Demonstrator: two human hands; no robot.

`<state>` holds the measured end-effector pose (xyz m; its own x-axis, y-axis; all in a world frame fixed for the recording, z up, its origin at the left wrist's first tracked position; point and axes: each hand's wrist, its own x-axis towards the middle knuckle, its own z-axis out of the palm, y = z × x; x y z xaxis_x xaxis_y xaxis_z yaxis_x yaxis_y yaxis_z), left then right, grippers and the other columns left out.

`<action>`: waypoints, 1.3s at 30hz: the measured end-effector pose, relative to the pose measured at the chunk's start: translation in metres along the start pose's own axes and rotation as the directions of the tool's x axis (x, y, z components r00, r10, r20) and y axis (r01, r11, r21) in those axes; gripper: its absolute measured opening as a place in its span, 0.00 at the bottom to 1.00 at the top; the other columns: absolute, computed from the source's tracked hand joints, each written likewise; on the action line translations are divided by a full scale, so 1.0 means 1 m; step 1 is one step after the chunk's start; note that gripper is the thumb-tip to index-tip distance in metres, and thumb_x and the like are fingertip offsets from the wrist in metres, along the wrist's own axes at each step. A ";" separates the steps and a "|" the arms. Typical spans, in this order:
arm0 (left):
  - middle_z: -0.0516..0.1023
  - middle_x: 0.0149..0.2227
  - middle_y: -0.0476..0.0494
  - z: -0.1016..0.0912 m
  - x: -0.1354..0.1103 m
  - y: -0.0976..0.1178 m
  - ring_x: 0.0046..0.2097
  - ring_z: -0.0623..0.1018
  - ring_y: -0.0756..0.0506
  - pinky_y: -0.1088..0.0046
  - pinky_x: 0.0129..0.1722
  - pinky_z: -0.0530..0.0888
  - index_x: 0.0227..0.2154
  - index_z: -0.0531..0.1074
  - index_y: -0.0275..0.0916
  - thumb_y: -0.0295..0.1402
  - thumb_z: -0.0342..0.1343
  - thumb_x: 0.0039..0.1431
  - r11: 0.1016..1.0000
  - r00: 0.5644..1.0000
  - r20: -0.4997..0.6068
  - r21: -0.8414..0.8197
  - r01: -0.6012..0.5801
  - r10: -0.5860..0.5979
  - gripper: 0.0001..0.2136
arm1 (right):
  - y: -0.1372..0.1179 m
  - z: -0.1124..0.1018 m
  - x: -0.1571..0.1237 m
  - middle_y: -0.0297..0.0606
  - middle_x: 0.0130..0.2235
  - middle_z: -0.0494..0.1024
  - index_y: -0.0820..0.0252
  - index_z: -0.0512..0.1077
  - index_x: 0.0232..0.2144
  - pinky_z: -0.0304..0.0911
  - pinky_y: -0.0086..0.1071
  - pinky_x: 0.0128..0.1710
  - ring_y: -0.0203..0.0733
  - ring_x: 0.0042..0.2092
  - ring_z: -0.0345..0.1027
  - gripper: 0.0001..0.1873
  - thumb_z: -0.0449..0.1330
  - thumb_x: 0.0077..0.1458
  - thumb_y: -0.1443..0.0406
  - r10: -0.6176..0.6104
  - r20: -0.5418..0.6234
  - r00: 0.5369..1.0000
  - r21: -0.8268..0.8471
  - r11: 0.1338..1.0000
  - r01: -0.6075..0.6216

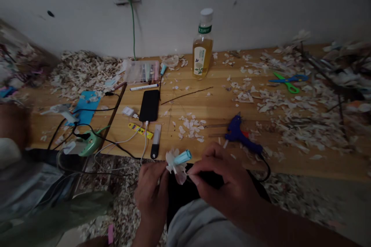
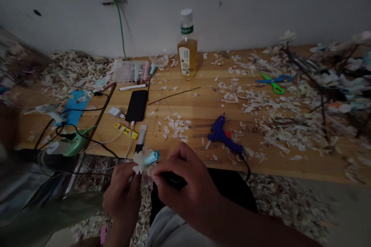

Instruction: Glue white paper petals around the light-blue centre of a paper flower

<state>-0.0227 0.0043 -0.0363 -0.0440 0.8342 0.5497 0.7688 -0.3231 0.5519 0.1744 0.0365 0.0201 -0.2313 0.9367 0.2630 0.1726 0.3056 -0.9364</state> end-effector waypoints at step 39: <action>0.80 0.37 0.47 0.001 -0.005 -0.003 0.40 0.77 0.47 0.68 0.42 0.75 0.42 0.76 0.40 0.15 0.60 0.55 0.996 0.997 -0.071 -0.091 -0.015 0.008 0.16 | 0.010 0.020 -0.020 0.36 0.43 0.70 0.55 0.68 0.48 0.66 0.32 0.46 0.37 0.45 0.67 0.18 0.60 0.57 0.74 -0.097 0.012 0.995 -0.156 0.983 0.098</action>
<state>-0.0248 0.0013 -0.0414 -0.0832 0.7976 0.5975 0.7080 -0.3746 0.5986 0.1616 0.0172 0.0008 -0.2586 0.9003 0.3500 0.2961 0.4188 -0.8585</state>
